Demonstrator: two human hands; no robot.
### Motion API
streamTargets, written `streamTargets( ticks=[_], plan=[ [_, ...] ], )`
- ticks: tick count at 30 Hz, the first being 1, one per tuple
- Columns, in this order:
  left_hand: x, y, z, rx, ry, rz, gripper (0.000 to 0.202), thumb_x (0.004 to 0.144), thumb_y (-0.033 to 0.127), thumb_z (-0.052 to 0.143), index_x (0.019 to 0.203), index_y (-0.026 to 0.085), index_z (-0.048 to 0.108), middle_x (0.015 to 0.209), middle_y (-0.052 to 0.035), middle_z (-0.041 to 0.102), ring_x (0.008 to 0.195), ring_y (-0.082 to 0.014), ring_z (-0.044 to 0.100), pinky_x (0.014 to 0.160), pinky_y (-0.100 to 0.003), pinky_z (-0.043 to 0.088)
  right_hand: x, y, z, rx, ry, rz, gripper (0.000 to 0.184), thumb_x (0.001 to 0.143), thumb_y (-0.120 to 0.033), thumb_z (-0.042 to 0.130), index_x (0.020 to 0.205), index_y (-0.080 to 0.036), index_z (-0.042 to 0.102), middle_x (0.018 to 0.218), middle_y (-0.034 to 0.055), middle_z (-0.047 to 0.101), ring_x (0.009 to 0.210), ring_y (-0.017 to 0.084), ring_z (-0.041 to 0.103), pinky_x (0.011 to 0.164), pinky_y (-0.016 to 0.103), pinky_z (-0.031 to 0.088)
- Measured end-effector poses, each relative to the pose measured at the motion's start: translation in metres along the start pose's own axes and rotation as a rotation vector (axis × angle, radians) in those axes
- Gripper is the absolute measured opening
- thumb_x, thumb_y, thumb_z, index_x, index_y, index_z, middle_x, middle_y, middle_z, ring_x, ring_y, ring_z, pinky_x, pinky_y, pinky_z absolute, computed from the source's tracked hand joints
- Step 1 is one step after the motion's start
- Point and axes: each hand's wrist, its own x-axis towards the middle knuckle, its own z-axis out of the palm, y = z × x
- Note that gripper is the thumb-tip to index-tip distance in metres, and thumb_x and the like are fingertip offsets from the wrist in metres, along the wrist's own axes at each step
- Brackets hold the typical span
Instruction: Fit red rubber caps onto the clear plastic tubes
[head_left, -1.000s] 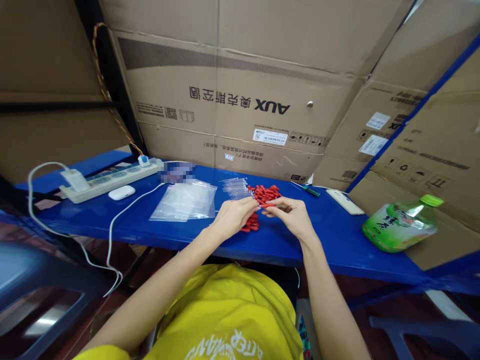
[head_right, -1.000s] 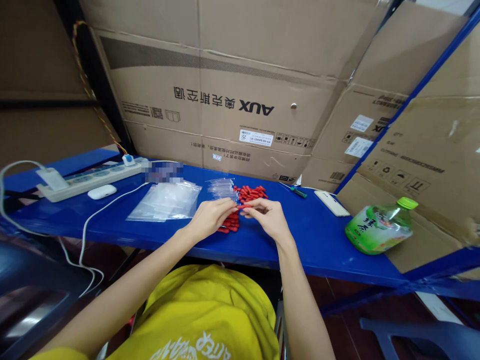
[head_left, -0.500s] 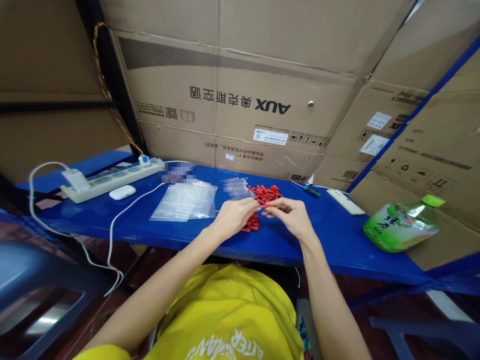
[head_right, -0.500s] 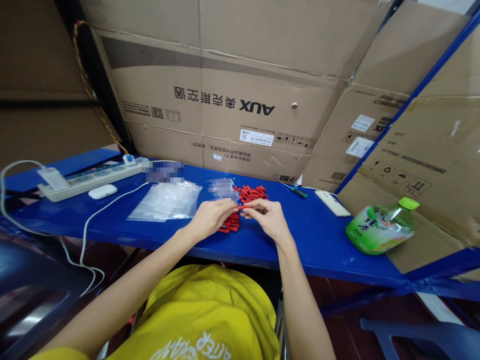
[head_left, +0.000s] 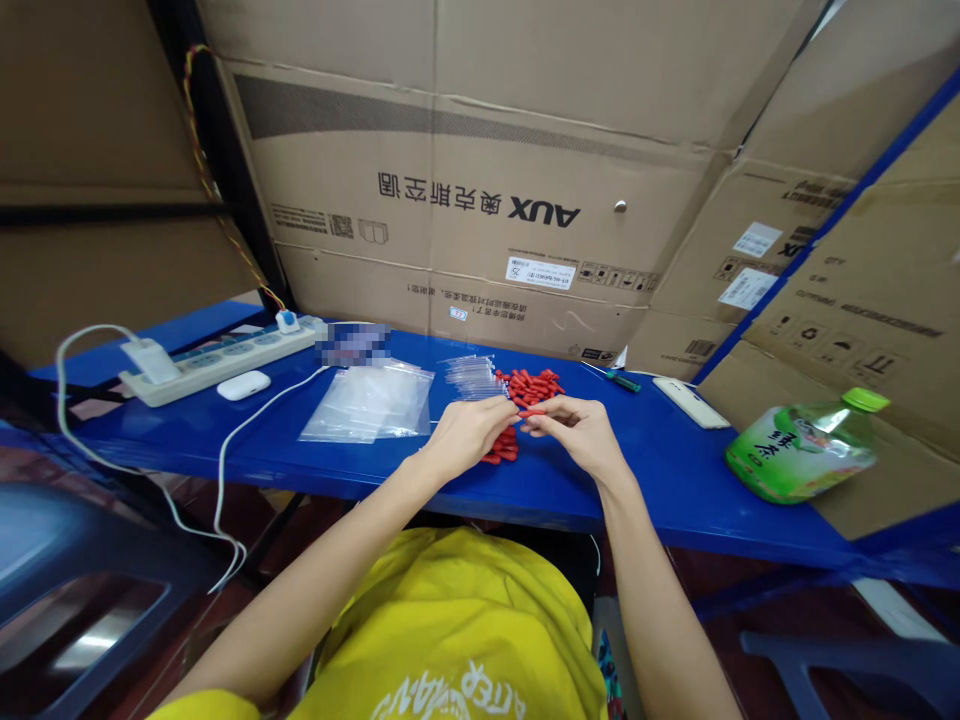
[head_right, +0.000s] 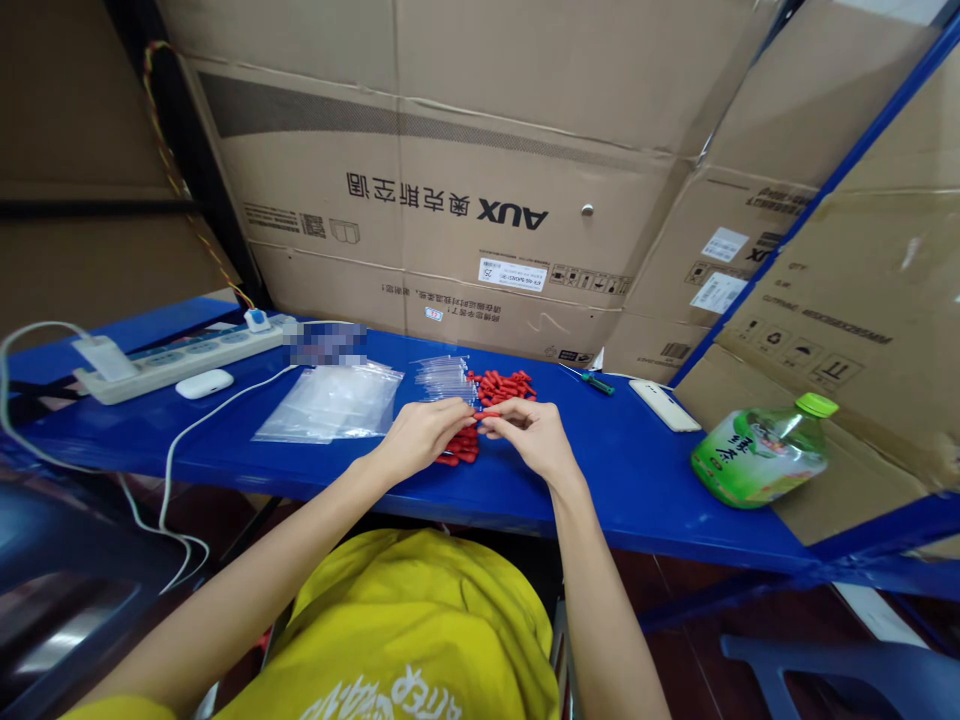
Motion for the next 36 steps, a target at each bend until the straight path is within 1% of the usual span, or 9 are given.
streamTargets(
  ticks=[7,10,12,15,19,22,27,32,36],
  plan=[
    [0.001,0.003,0.000,-0.003,0.042,-0.019,0.038,0.114,0.037,0.033,0.101,0.021,0.065,0.095,-0.0037,0.071,0.085,-0.0167,0.068,0.067,-0.025,0.041,-0.001,-0.002,-0.001,-0.026,0.018,-0.025,0.033,0.075,-0.049,0.090,0.090,-0.021,0.081,0.082,0.0072,0.083,0.079,0.029,0.082,0.078,0.044,0.069],
    [0.002,0.002,-0.003,0.005,0.033,-0.028,0.035,0.113,0.038,0.036,0.103,0.022,0.066,0.098,-0.0035,0.073,0.086,-0.0172,0.070,0.067,-0.025,0.041,0.000,-0.002,0.000,-0.054,0.007,-0.037,0.031,0.077,-0.047,0.088,0.095,-0.023,0.080,0.084,0.0065,0.083,0.080,0.028,0.081,0.078,0.042,0.068],
    [0.002,-0.004,-0.007,0.024,0.007,-0.044,0.035,0.113,0.039,0.038,0.105,0.022,0.067,0.099,-0.0035,0.074,0.087,-0.0179,0.070,0.068,-0.025,0.042,0.002,0.001,0.000,-0.092,0.003,-0.045,0.033,0.080,-0.046,0.086,0.102,-0.023,0.080,0.086,0.0064,0.083,0.081,0.028,0.081,0.078,0.041,0.067],
    [0.001,-0.019,-0.016,0.068,-0.029,-0.092,0.032,0.111,0.039,0.043,0.105,0.023,0.071,0.099,-0.0046,0.075,0.088,-0.0193,0.071,0.071,-0.026,0.045,0.006,0.007,-0.001,-0.213,0.033,-0.061,0.033,0.085,-0.046,0.080,0.109,-0.022,0.079,0.092,0.0069,0.083,0.080,0.026,0.080,0.076,0.039,0.065],
    [-0.002,-0.041,-0.022,0.095,-0.046,-0.152,0.031,0.109,0.035,0.048,0.108,0.021,0.075,0.103,-0.0072,0.073,0.093,-0.0209,0.071,0.079,-0.028,0.050,0.011,0.014,0.000,-0.452,0.073,-0.107,0.022,0.090,-0.040,0.074,0.103,-0.023,0.080,0.094,0.0066,0.083,0.080,0.025,0.078,0.079,0.039,0.061],
    [-0.002,-0.047,-0.018,0.085,-0.049,-0.184,0.031,0.109,0.033,0.048,0.109,0.019,0.075,0.104,-0.0083,0.073,0.095,-0.0214,0.071,0.082,-0.029,0.052,0.013,0.015,0.003,-0.557,0.064,-0.131,0.018,0.090,-0.036,0.073,0.101,-0.024,0.081,0.096,0.0057,0.083,0.081,0.024,0.076,0.082,0.038,0.059],
    [-0.003,-0.044,-0.006,0.058,-0.112,-0.211,0.025,0.106,0.027,0.051,0.109,0.019,0.075,0.107,-0.0087,0.074,0.101,-0.0241,0.071,0.088,-0.033,0.055,0.013,0.020,0.005,-0.658,0.043,-0.129,0.018,0.093,-0.035,0.070,0.103,-0.024,0.080,0.102,0.0045,0.083,0.084,0.023,0.075,0.081,0.035,0.056],
    [-0.004,-0.044,-0.005,0.038,-0.130,-0.223,0.025,0.106,0.025,0.049,0.111,0.022,0.074,0.113,-0.0077,0.074,0.109,-0.0258,0.070,0.093,-0.035,0.056,0.014,0.021,-0.001,-0.723,0.057,-0.118,0.017,0.095,-0.033,0.068,0.103,-0.025,0.080,0.103,0.0031,0.083,0.084,0.022,0.075,0.085,0.036,0.055],
    [-0.004,-0.043,-0.006,0.046,-0.137,-0.211,0.025,0.106,0.025,0.049,0.107,0.022,0.074,0.110,-0.0079,0.072,0.108,-0.0254,0.069,0.092,-0.035,0.056,0.028,0.015,-0.007,-0.867,0.037,-0.100,0.017,0.097,-0.026,0.064,0.100,-0.026,0.080,0.103,0.0024,0.083,0.085,0.023,0.075,0.082,0.034,0.053]
  ],
)
